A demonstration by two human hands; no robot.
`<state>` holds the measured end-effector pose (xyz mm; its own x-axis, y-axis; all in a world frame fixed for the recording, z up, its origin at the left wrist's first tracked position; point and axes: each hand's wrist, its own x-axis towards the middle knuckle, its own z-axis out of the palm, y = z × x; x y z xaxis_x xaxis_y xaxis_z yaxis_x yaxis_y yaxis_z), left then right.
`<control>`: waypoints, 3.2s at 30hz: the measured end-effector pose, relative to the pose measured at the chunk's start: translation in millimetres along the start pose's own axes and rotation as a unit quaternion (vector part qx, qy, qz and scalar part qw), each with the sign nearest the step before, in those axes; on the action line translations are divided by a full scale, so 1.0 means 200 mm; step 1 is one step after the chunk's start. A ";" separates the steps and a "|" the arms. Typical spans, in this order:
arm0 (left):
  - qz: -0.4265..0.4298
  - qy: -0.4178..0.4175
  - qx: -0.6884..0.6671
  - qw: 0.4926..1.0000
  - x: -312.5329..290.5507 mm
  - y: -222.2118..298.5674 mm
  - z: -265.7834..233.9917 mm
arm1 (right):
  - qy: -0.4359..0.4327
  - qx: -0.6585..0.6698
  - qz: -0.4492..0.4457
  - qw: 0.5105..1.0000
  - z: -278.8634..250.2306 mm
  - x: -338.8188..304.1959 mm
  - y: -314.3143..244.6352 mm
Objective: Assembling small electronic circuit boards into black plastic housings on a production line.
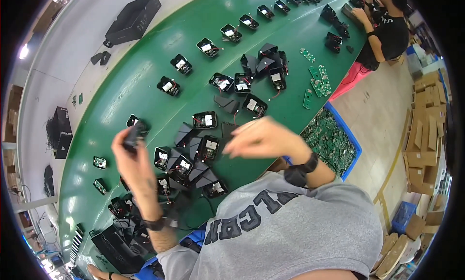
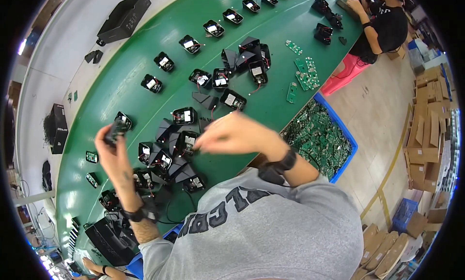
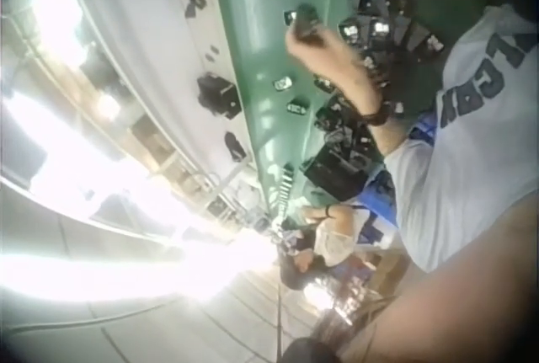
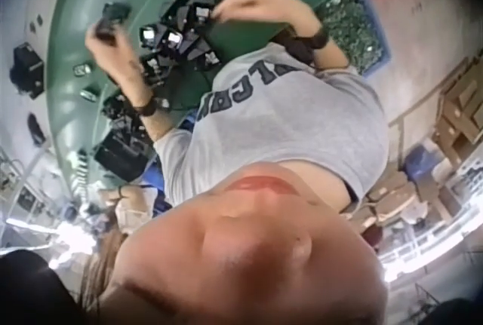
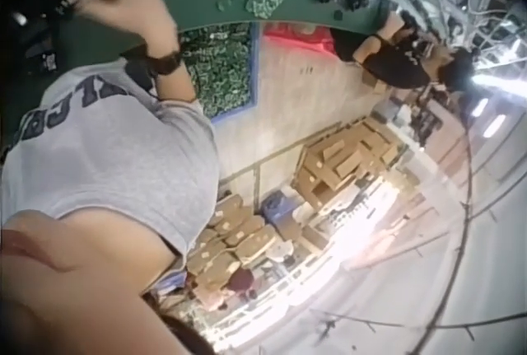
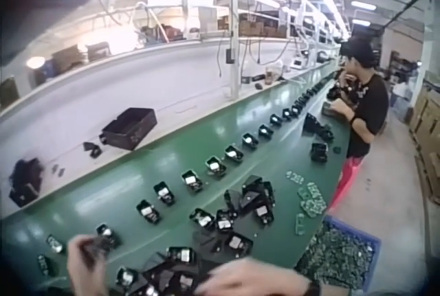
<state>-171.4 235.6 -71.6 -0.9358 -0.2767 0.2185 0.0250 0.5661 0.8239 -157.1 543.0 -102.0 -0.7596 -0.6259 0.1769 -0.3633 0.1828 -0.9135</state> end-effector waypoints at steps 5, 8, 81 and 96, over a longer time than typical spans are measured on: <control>-0.056 -0.095 0.329 0.938 0.38 -0.78 -0.65 | 0.405 -0.314 0.238 0.825 -0.39 -0.43 0.20; -0.194 -0.185 0.258 0.928 0.46 -0.91 -0.66 | 0.387 -0.335 0.356 0.782 -0.41 -0.50 0.26; -0.175 -0.239 -0.452 0.841 -0.31 0.12 0.11 | 0.080 0.276 0.092 0.953 0.18 0.31 -0.19; -0.232 -0.272 -0.570 0.740 -0.31 0.17 0.12 | 0.129 0.163 0.049 0.977 0.18 0.28 -0.24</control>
<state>-120.9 290.8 -68.9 -0.9317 0.2938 -0.2135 -0.3536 -0.5998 0.7178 -162.6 472.2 -61.1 -0.9082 -0.3976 0.1304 -0.1227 -0.0448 -0.9914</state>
